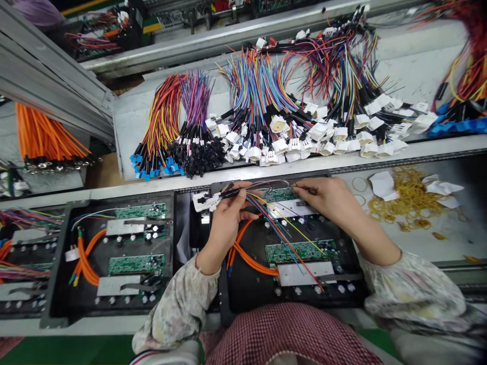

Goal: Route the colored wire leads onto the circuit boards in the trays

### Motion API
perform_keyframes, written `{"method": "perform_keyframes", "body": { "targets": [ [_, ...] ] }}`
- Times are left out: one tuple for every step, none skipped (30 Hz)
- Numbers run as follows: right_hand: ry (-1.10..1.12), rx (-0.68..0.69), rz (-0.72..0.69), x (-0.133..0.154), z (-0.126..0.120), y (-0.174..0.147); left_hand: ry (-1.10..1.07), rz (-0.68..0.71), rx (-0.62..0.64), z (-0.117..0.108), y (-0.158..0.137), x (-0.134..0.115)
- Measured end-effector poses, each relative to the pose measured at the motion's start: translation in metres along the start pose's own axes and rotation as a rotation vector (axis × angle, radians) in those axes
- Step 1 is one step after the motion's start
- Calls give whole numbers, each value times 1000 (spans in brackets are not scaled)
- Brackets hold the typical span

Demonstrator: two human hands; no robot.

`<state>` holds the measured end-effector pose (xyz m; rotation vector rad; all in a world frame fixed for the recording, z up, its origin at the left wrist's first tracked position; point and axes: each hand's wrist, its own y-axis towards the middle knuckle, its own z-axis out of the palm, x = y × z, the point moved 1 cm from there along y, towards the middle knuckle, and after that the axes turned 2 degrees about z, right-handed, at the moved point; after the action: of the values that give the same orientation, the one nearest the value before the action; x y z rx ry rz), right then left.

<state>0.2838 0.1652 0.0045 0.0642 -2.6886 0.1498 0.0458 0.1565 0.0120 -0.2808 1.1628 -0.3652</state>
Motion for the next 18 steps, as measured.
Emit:
{"method": "perform_keyframes", "body": {
  "targets": [
    [-29,-49,3,3,-3,-4,-5,3,-6,0,0,0],
    [-48,-91,-8,7,-6,-10,-10,5,-11,0,0,0],
    [-58,-117,-40,11,-10,-16,-13,6,-16,0,0,0],
    [-61,-110,-89,15,-13,-23,-16,6,-18,0,0,0],
    [-60,-77,-146,18,-15,-29,-16,7,-22,1,0,0],
    [-61,-39,-192,20,-16,-33,-14,9,-25,1,0,0],
    [-60,-20,-213,22,-16,-36,-11,13,-29,1,0,0],
    [-49,-25,-210,22,-15,-36,-9,17,-32,1,0,0],
    [-22,-50,-191,22,-13,-35,-8,20,-36,1,0,1],
    [11,-82,-166,20,-11,-31,-6,21,-42,1,0,1],
    [40,-108,-147,19,-8,-26,-4,20,-47,1,0,1],
    [56,-110,-139,18,-5,-21,-1,16,-50,1,0,1],
    [58,-93,-141,16,-2,-16,5,10,-50,1,-1,1],
    [50,-64,-144,15,2,-11,11,4,-49,1,-1,1],
    [38,-35,-145,14,5,-7,16,-2,-45,1,-1,1],
    [26,-7,-144,12,8,-3,20,-6,-39,1,-2,1],
    [16,11,-143,11,10,-1,21,-7,-33,0,-2,1],
    [8,20,-143,10,11,0,21,-4,-29,0,-2,1]
  ]
}}
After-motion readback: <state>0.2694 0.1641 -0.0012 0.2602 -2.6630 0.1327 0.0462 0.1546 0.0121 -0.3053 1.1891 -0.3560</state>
